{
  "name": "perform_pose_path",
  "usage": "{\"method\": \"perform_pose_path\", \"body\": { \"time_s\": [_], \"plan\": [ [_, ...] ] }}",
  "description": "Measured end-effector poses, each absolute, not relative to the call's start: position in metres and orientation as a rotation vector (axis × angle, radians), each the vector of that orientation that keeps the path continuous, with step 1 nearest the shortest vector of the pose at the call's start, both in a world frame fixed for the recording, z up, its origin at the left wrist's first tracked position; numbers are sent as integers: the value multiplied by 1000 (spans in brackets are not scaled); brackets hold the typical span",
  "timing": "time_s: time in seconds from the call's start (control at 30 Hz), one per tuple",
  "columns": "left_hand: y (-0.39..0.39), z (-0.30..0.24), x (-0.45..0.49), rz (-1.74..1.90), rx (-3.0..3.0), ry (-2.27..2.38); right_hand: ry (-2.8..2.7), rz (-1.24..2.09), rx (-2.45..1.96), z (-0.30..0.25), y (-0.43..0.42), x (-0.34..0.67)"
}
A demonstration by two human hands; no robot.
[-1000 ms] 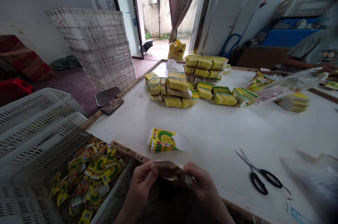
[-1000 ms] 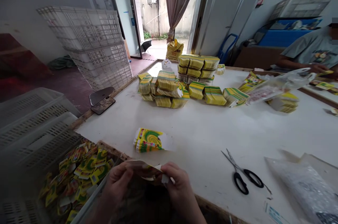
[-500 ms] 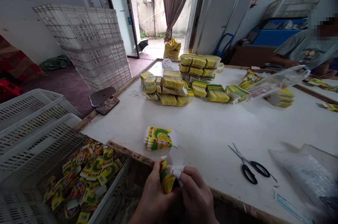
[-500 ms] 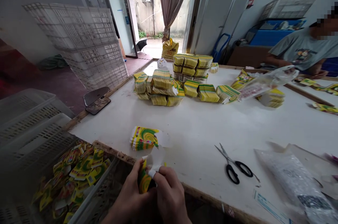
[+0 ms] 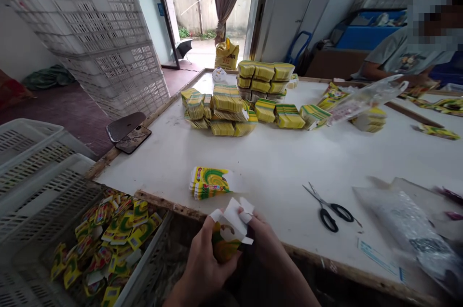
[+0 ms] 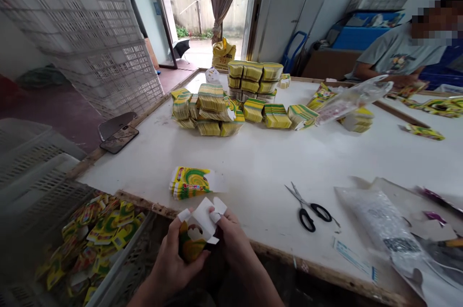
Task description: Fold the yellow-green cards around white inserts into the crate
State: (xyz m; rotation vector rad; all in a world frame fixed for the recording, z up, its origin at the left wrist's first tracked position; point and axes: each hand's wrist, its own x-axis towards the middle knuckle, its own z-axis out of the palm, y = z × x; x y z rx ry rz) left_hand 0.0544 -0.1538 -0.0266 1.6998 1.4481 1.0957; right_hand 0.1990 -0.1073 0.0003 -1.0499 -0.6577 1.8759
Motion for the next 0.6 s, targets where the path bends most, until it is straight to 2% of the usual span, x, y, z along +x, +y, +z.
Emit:
{"method": "perform_pose_path", "body": {
  "time_s": [0.1, 0.17, 0.27, 0.4, 0.6],
  "plan": [
    [-154, -28, 58, 1195, 1609, 1462, -388, 2139, -911, -14, -120, 177],
    [-152, -26, 57, 1234, 1486, 1494, -367, 2185, -812, -22, -128, 170],
    [-146, -22, 54, 1249, 1353, 1533, -522, 2066, -737, -24, -132, 177],
    [-141, -19, 50, 1158, 1512, 1497, -763, 1849, -858, -13, -126, 196],
    [-144, -19, 55, 1073, 1828, 1461, -930, 1835, -963, 1, -113, 205]
  ]
}}
